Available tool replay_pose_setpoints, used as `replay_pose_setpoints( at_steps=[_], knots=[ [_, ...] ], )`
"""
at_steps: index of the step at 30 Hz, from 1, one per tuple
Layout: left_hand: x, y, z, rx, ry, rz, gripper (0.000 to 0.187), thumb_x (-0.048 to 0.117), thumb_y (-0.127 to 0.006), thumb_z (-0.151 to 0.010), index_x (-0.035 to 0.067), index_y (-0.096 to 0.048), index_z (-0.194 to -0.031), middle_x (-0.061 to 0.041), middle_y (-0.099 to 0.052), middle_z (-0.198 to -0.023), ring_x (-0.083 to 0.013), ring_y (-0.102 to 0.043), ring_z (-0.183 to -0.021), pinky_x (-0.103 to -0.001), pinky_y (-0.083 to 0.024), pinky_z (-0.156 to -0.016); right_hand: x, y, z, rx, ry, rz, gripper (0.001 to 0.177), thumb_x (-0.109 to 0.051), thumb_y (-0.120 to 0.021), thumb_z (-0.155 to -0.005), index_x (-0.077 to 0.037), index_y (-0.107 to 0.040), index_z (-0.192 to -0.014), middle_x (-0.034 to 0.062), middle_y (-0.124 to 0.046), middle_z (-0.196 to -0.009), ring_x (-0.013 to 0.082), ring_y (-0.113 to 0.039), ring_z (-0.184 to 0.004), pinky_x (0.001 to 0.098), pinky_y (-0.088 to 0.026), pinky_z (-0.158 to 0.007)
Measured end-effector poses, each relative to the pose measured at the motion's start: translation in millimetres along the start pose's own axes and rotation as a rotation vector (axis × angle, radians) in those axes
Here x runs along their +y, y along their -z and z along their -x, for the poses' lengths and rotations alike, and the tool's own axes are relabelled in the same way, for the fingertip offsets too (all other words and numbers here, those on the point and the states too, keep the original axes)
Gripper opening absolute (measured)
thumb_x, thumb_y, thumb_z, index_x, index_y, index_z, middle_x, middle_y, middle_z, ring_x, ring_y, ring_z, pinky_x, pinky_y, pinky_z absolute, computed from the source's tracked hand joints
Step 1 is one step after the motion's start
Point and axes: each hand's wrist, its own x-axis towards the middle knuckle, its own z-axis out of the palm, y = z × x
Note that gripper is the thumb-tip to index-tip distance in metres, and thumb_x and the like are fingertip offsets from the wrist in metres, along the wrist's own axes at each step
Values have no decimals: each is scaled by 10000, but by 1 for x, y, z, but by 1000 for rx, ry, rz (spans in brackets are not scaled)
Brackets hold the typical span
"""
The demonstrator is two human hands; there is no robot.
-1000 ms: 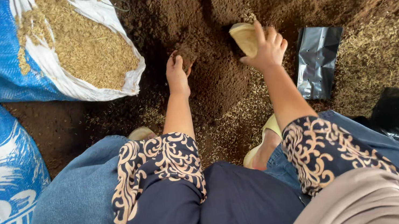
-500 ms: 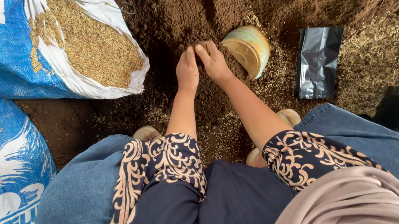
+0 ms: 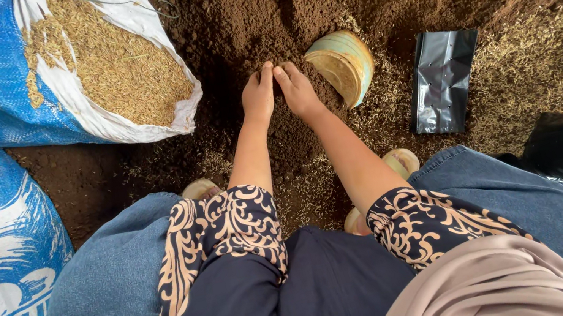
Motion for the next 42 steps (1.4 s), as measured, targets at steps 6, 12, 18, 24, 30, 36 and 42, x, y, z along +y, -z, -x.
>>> replay_pose_setpoints(
  at_steps=[6,12,18,24,30,36,42],
  knots=[
    [-11,-12,-3,-16,-1,175,640,591,-525,-1028,-10,-649,-1211,-118,-632,-1103,-228,-587,-1010,-395,-472,-892,15,2,-3,59,-63,-44,597,-490,-431,-1104,1,-503,-1436,201,-606,-1369,310,-560,-1313,420,-446,-1088],
    [-18,-16,-18,157,47,25,579,550,-459,-1005,20,-692,-1033,-115,-699,-901,-250,-656,-806,-405,-522,-752,9,-6,-14,-24,-287,-211,672,-502,-488,-1014,-37,-412,-1493,195,-648,-1263,306,-602,-1158,432,-496,-966],
    [-19,-13,-24,107,131,-96,687,601,-404,-1028,-5,-684,-867,-133,-684,-800,-279,-649,-739,-438,-519,-718,5,-17,-9,5,-107,80,557,-460,-542,-1026,19,-562,-1310,195,-721,-1034,296,-688,-919,419,-550,-806],
    [-4,-21,-10,103,87,-176,740,640,-332,-1048,20,-694,-866,-125,-670,-798,-286,-652,-747,-427,-516,-702,0,-16,-20,171,-136,337,483,-422,-515,-1042,-15,-651,-1263,201,-750,-947,310,-722,-831,444,-577,-770],
    [1,-46,4,-93,-54,238,465,511,-577,-1013,56,-581,-1112,-97,-685,-1007,-220,-651,-982,-352,-515,-841,-8,13,-49,150,-509,-174,555,-479,-543,-1031,-56,-524,-1390,159,-717,-1096,236,-694,-960,366,-583,-842],
    [-14,-38,-23,56,-25,337,265,272,-624,-985,14,-646,-1042,-67,-665,-928,-192,-628,-834,-399,-524,-791,11,29,-55,-22,-555,-629,365,-210,-642,-1002,4,-584,-1291,130,-711,-1026,217,-711,-885,325,-648,-776],
    [-26,-47,-27,150,93,313,194,194,-557,-1034,28,-589,-1129,-50,-603,-943,-172,-571,-848,-369,-497,-823,18,18,-48,160,-602,-551,273,-162,-588,-1005,-74,-610,-1262,71,-664,-876,148,-566,-648,295,-489,-552]
  ],
)
